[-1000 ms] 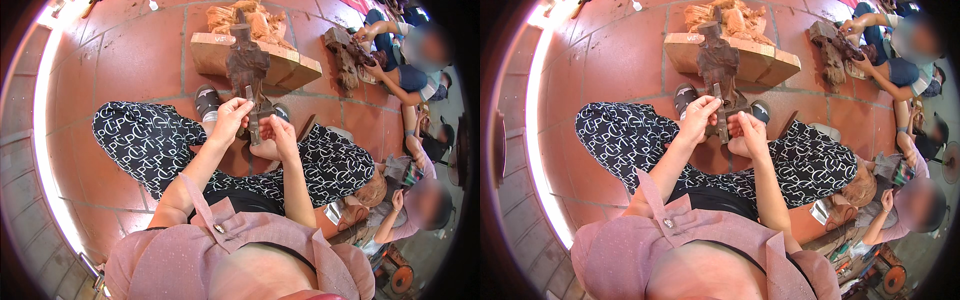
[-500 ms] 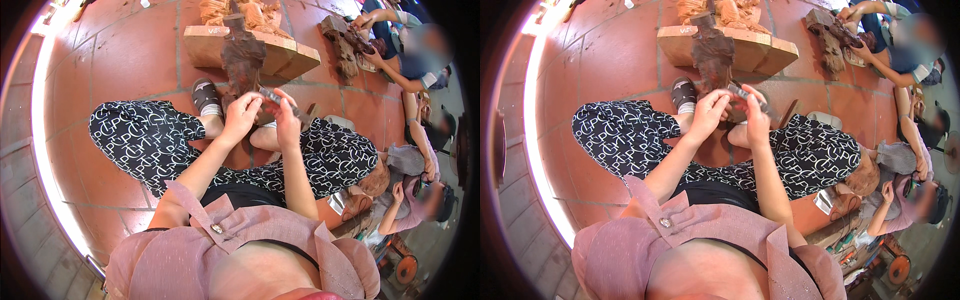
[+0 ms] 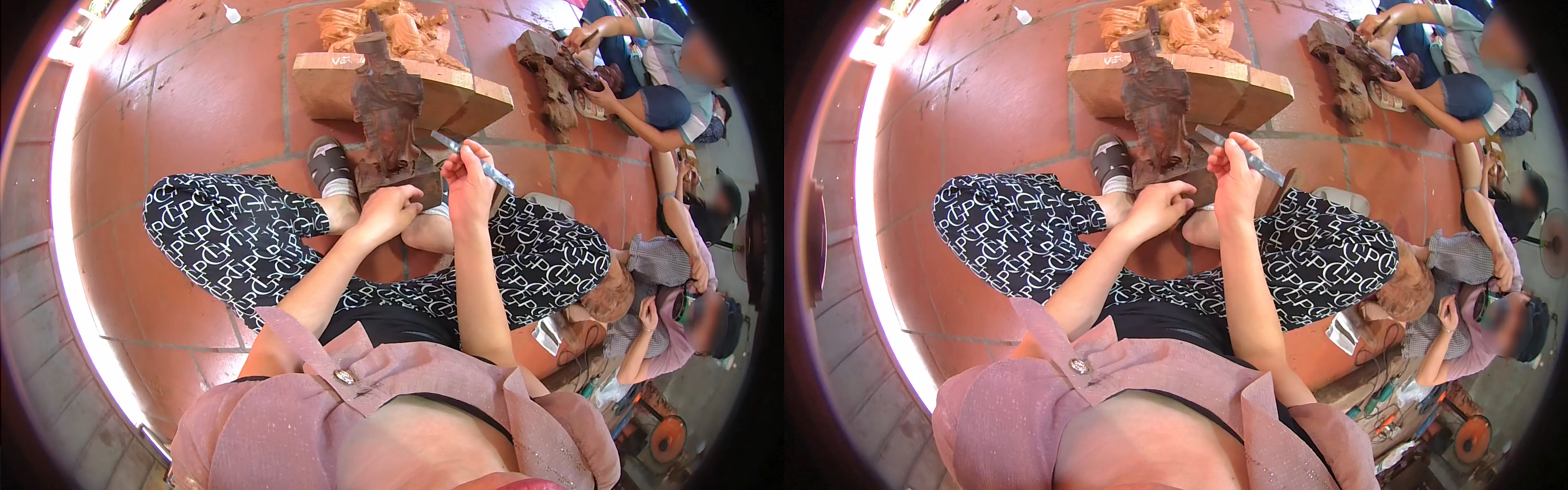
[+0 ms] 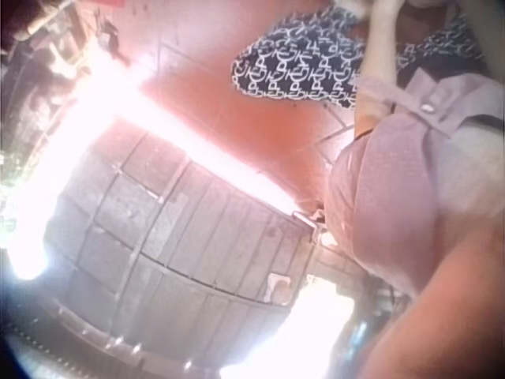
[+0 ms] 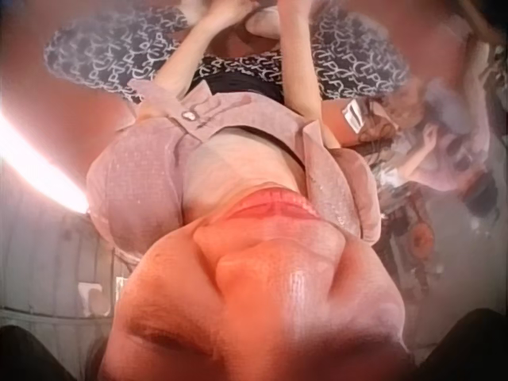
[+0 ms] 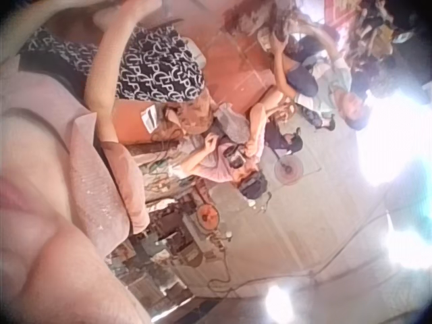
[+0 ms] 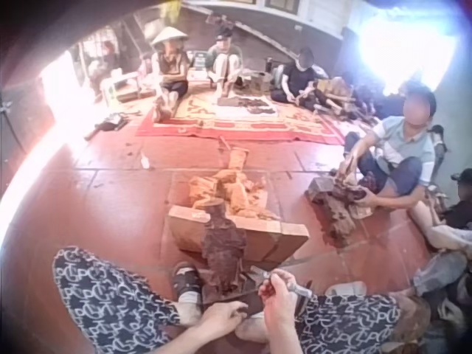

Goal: The person sits on the floor and uses a small carving knife to shape a piece of wood mounted on a wooden block. They repeatedly scrape and refine the wood surface, occasionally rotating the piece to access different sides.

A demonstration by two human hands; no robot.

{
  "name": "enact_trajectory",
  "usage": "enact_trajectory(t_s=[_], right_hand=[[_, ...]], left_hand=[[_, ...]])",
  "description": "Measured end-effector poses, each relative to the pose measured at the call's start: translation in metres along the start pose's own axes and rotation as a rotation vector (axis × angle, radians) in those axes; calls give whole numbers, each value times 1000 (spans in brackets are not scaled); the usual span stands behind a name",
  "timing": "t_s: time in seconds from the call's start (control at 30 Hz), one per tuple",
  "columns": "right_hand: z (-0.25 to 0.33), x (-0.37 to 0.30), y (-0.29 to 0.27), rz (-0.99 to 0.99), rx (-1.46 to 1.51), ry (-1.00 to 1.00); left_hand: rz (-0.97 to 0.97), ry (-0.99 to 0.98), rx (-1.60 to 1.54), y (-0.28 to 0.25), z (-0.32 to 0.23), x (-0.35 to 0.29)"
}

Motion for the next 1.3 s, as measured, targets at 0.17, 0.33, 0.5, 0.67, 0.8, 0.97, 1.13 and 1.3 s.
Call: enact_trajectory(t_s=[0.17,0.33,0.5,0.67,0.8,0.97,1.13,1.3], right_hand=[[-10,2,12,-43,-151,-97],[-31,-10,19,47,-246,-197],[-36,-8,21,21,-171,-172],[-45,6,22,14,39,0],[-61,3,13,11,98,88],[-54,-5,11,18,98,71],[-60,6,14,22,125,62],[-54,9,14,20,154,88]], left_hand=[[-435,94,-333,-40,12,2],[-730,-41,-344,-66,54,5],[-573,-95,-257,-64,64,20],[-562,-40,-235,-62,54,19],[-561,-32,-171,-63,43,16],[-566,-7,-186,-64,52,16],[-544,-14,-143,-62,50,17],[-527,-13,-158,-62,59,20]])
Point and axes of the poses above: each hand's wrist, its own x-axis towards the middle knuckle, its own y-axis out of the palm, z = x × y, the point moved 6 cm from there along x, towards the middle knuckle, and after that the axes turned 15 degrees about -x, right-handed, at the moved point
